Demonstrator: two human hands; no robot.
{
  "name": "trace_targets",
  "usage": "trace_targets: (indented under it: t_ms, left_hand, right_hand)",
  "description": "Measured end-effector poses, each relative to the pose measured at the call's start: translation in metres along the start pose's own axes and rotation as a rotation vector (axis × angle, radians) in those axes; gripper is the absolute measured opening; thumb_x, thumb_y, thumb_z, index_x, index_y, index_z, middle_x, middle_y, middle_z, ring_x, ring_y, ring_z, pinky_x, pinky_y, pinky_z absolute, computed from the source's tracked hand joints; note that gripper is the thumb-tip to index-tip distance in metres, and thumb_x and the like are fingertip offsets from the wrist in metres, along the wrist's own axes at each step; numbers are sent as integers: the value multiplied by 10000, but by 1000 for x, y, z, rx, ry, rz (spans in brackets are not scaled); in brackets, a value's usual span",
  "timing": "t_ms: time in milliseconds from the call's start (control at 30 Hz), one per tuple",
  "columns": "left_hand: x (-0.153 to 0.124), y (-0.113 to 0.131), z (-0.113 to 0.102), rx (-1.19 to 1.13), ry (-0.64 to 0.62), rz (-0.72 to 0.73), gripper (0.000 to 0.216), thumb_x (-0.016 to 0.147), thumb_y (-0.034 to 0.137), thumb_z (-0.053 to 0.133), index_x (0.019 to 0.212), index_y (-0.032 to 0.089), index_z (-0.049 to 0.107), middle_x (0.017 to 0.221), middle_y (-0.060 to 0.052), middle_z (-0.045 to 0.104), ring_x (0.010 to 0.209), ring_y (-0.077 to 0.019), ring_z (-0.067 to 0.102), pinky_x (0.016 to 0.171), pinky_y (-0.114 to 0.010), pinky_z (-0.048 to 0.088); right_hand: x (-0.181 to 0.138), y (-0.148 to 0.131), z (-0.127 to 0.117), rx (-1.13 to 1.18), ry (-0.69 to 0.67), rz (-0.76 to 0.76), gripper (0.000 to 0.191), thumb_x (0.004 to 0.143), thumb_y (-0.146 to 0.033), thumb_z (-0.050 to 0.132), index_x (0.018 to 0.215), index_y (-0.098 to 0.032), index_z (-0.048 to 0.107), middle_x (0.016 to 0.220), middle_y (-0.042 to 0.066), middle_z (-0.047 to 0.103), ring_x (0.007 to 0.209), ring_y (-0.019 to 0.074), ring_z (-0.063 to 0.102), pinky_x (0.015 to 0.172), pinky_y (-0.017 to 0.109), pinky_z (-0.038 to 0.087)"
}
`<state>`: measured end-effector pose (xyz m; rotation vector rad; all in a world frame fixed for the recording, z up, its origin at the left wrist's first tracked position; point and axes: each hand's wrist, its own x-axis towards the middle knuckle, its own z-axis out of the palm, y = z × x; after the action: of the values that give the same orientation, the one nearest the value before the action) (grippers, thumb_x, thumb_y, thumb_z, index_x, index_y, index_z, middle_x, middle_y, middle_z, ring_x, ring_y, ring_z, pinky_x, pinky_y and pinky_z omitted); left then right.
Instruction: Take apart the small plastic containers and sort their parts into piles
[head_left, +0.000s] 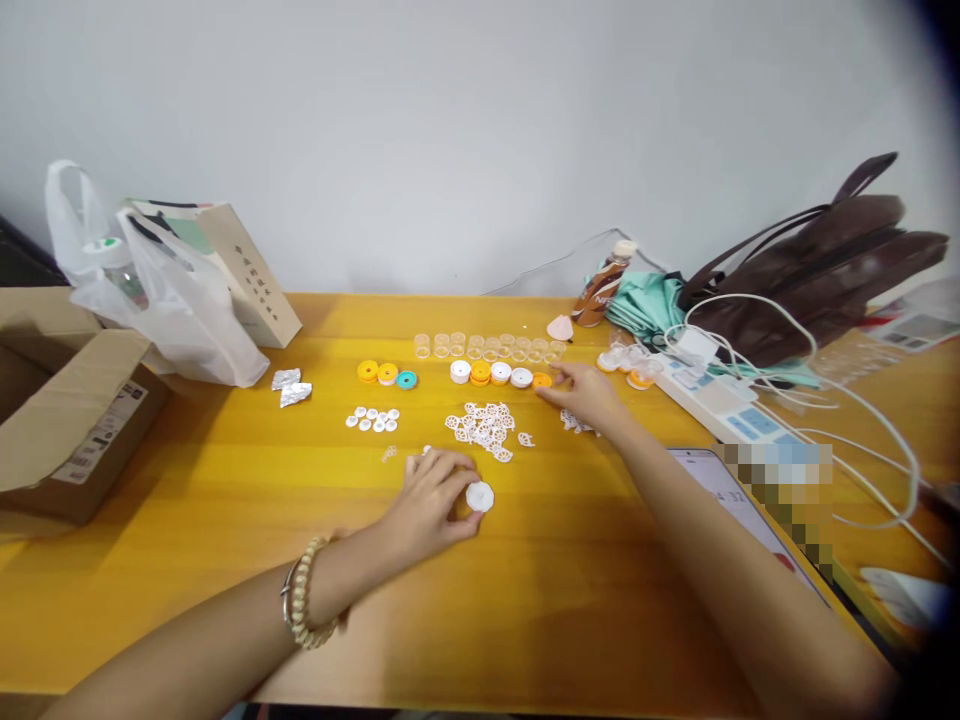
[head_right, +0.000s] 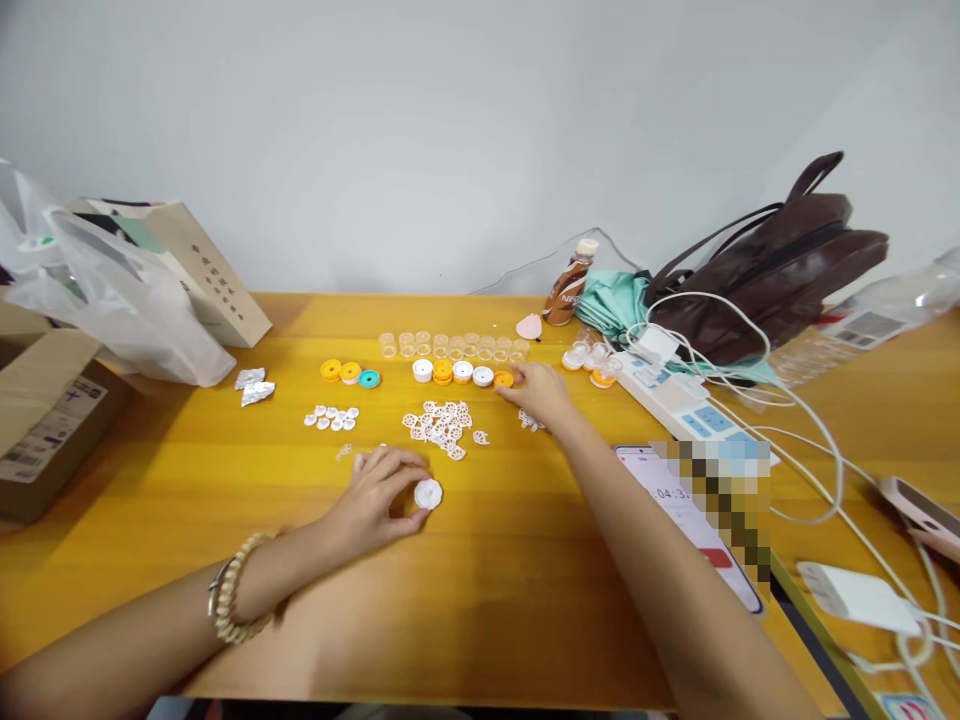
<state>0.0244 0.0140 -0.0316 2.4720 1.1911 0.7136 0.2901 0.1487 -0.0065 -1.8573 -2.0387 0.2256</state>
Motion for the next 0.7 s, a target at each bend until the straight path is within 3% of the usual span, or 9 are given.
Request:
trace_targets:
  t_ms: [133, 233, 333, 433, 500, 700]
  left_hand:
    - [0, 0, 0, -2, 3, 3, 222, 775, 278, 604, 987, 211, 590, 1082, -41, 593, 981, -207, 478, 843, -366, 302]
    - [-1, 0, -1, -3, -7, 13, 219, 784, 317, 606, 974, 207, 595, 1082, -48, 597, 984, -214, 477, 832, -368, 301]
    - [-1, 0, -3, 21, -23, 42, 267, 791, 364, 612, 1021, 228, 600, 1118, -46, 582, 1009, -222, 468, 841, -368, 294]
    - [-1, 1, -7, 25, -30, 55, 328, 791, 366, 619, 1095, 249, 577, 1135, -38, 569, 1024, -220, 465, 868, -371, 286]
    - [0, 2, -10, 4, -17, 54, 323, 796, 343, 615, 1101, 249, 569, 1131, -36, 569, 1023, -216, 469, 865, -368, 293]
    - [2, 5, -9, -33, -82, -4, 100, 859, 272, 543, 837, 208, 616, 876, -13, 610, 846, -174, 518, 816, -351, 330]
  right_hand:
    - [-42, -21, -6, 185, 102, -112, 309, 791, -350, 563, 1014, -143, 618, 838, 73, 644, 746, 185, 589, 674, 297, 454]
    - [-89, -42, 2, 374, -67, -345, 226, 769, -306, 610, 960, -185, 595, 801, 35, 619, 730, 164, 578, 683, 297, 474]
    - [-124, -58, 18, 440, -205, -475, 372, 700, -274, 705, 1042, -208, 577, 862, 39, 603, 799, 179, 577, 726, 317, 489]
    - [-136, -63, 30, 474, -197, -478, 448, 711, -236, 706, 1133, -234, 557, 893, 43, 581, 839, 185, 567, 764, 333, 491]
    - [-137, -63, 34, 489, -174, -462, 392, 736, -209, 679, 1113, -241, 578, 862, 35, 564, 818, 179, 562, 748, 325, 491]
    - [-141, -68, 39, 482, -57, -394, 148, 757, -194, 643, 903, -205, 620, 780, 29, 551, 752, 173, 547, 689, 307, 469]
